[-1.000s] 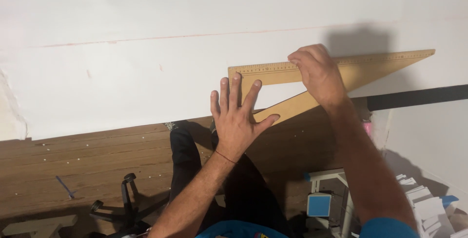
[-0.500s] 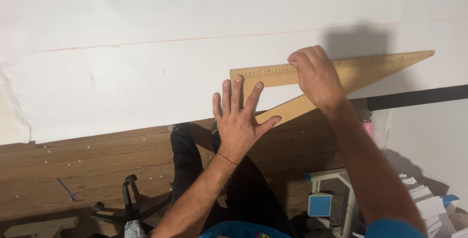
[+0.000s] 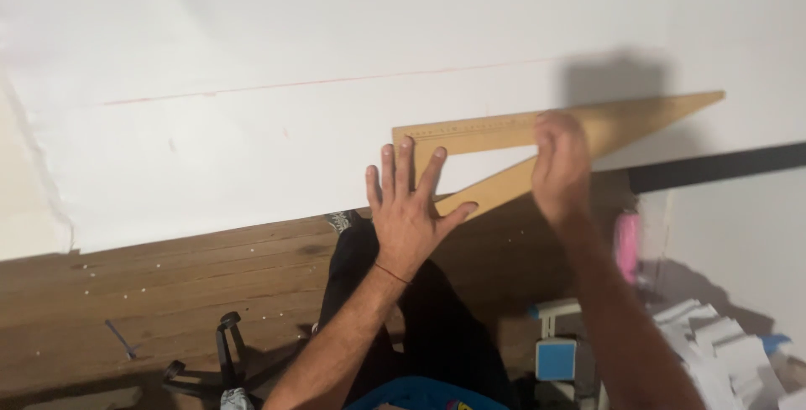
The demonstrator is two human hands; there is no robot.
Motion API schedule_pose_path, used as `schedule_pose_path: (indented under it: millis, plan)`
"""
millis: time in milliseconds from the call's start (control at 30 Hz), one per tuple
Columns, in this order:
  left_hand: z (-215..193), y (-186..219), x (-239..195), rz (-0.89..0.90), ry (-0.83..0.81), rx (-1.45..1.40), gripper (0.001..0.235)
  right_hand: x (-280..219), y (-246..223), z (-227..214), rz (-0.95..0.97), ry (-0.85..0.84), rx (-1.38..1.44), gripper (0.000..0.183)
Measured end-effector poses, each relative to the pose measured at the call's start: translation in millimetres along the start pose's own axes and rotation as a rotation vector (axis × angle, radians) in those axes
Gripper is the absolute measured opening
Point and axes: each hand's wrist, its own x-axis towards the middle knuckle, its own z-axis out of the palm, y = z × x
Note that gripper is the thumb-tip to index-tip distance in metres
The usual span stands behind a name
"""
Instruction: Marking lines on a large sheet of material using a triangle ruler and pencil for pattern drafting
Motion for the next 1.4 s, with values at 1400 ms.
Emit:
schedule_pose_path:
  millis: [1400]
  plan:
    - [61,121,12,-0.071,-0.066,0.044,0.088,23,149,-31,-0.145,-0.311,0.241,0.007]
